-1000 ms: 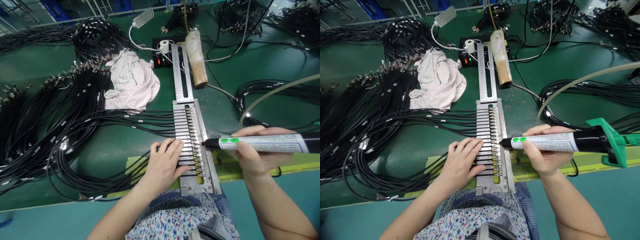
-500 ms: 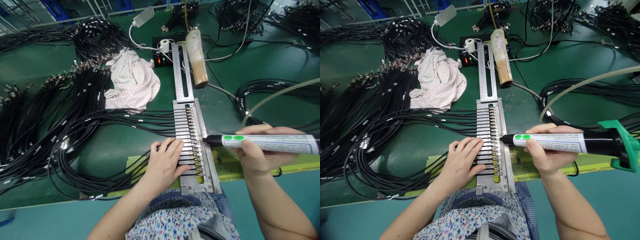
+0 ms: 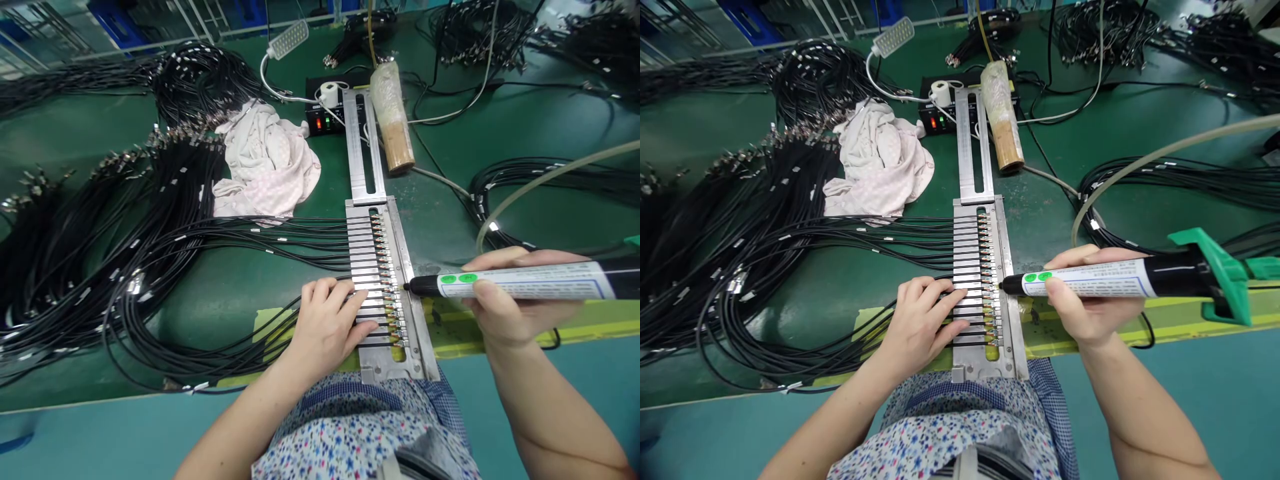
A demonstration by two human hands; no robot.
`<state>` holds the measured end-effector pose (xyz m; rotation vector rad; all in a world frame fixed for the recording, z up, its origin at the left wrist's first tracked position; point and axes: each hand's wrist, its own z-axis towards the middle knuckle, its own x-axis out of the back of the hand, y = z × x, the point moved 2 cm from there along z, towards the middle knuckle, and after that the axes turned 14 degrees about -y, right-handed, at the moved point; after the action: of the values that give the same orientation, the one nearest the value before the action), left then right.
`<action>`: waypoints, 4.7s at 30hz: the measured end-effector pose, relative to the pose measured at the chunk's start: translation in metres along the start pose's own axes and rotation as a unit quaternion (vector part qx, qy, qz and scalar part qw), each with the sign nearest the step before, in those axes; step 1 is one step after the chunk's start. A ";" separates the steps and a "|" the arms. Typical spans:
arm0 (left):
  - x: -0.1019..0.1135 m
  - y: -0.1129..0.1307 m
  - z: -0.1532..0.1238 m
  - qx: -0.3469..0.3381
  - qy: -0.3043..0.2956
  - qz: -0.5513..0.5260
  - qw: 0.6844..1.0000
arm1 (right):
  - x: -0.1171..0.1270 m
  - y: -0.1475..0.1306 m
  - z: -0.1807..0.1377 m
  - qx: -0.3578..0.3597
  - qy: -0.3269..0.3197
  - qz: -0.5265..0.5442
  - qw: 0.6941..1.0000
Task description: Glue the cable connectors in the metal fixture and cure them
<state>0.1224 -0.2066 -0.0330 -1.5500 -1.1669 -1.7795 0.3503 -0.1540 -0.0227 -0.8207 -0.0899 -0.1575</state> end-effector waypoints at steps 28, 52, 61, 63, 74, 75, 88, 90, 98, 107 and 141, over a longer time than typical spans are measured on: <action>-0.001 -0.001 0.000 0.002 -0.008 -0.013 1.000 | -0.001 0.000 0.001 -0.001 -0.015 0.002 1.000; 0.000 -0.002 0.001 -0.009 -0.002 -0.016 1.000 | 0.001 0.001 -0.001 0.000 -0.003 0.005 1.000; -0.001 -0.001 0.000 -0.026 0.026 0.002 0.999 | 0.002 0.001 0.002 0.021 0.053 0.044 0.997; 0.000 0.000 -0.001 -0.052 0.046 -0.001 0.998 | 0.002 -0.001 0.004 0.024 0.039 0.056 0.997; -0.003 0.001 0.000 -0.067 0.042 0.000 0.997 | -0.002 -0.002 0.001 0.014 -0.001 0.031 0.999; -0.003 0.001 0.000 -0.065 0.041 -0.002 0.997 | -0.002 -0.002 0.001 0.012 -0.001 0.030 0.999; -0.004 0.000 0.000 -0.054 0.025 -0.006 0.998 | -0.003 -0.004 0.001 0.006 -0.013 0.024 1.000; -0.004 0.000 0.000 -0.055 0.027 -0.007 0.998 | -0.003 -0.004 0.001 0.006 -0.013 0.029 0.999; -0.004 0.000 0.001 -0.058 0.028 -0.008 0.998 | -0.002 -0.004 -0.001 -0.002 -0.011 0.034 0.999; -0.003 0.000 0.000 -0.056 0.023 -0.016 0.998 | -0.003 -0.004 0.003 -0.005 -0.003 0.021 1.000; -0.004 0.003 0.001 -0.108 0.058 0.009 0.992 | 0.003 -0.004 -0.013 0.038 0.046 0.036 0.998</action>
<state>0.1265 -0.2081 -0.0362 -1.5461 -0.9285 -2.0090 0.3530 -0.1667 -0.0280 -0.7378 0.0206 -0.1239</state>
